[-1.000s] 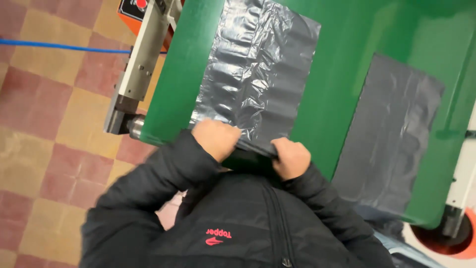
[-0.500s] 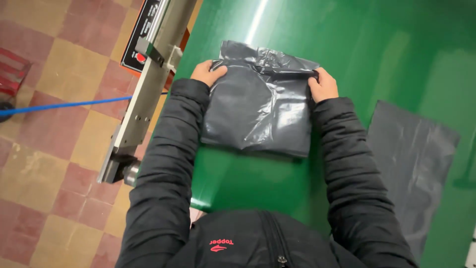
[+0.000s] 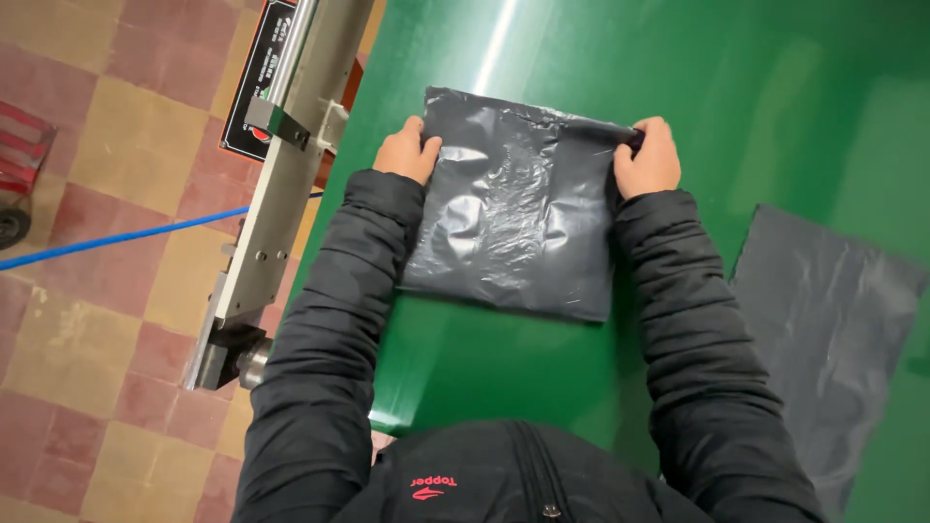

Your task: Folding plastic bags taken from a conveyor belt and placing them into a collection basket.

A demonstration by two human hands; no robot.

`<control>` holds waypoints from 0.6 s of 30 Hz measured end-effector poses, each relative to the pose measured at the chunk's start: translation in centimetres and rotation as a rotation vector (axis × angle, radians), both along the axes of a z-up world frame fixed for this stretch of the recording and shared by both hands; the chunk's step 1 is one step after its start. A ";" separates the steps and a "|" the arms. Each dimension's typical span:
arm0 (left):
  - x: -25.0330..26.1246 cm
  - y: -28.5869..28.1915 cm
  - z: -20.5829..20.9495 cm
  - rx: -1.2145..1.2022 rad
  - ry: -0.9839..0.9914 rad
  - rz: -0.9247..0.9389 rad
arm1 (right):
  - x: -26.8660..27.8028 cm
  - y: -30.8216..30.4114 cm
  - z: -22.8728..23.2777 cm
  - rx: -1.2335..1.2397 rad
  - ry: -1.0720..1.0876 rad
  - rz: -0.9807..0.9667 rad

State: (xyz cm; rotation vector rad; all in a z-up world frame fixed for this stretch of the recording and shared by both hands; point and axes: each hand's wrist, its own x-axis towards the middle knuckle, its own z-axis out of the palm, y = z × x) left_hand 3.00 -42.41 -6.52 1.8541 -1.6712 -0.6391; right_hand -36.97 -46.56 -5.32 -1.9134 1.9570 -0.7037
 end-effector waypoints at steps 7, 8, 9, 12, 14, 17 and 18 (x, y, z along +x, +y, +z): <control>-8.4 3.6 13.4 -0.115 -0.546 -0.026 | 2.4 -3.7 3.6 -0.249 0.189 0.425; -10.1 4.4 13.4 -0.256 -0.497 -0.226 | 2.3 -4.7 2.7 0.015 0.112 0.382; -11.7 5.2 13.4 -0.395 -0.442 -0.426 | 2.2 -5.6 1.7 0.279 0.034 0.337; -14.5 7.0 10.2 -0.604 -0.266 -0.565 | 2.1 -6.7 -0.1 0.403 0.175 0.379; -14.8 7.1 7.4 -0.496 -0.139 -0.586 | 3.5 -4.1 1.3 0.217 0.232 0.346; -14.7 6.1 -1.2 -0.241 0.376 -0.457 | 5.5 1.8 6.6 -0.079 0.162 0.295; -14.6 5.8 -4.8 -0.087 0.760 -0.290 | 6.0 4.4 8.9 -0.191 0.043 0.276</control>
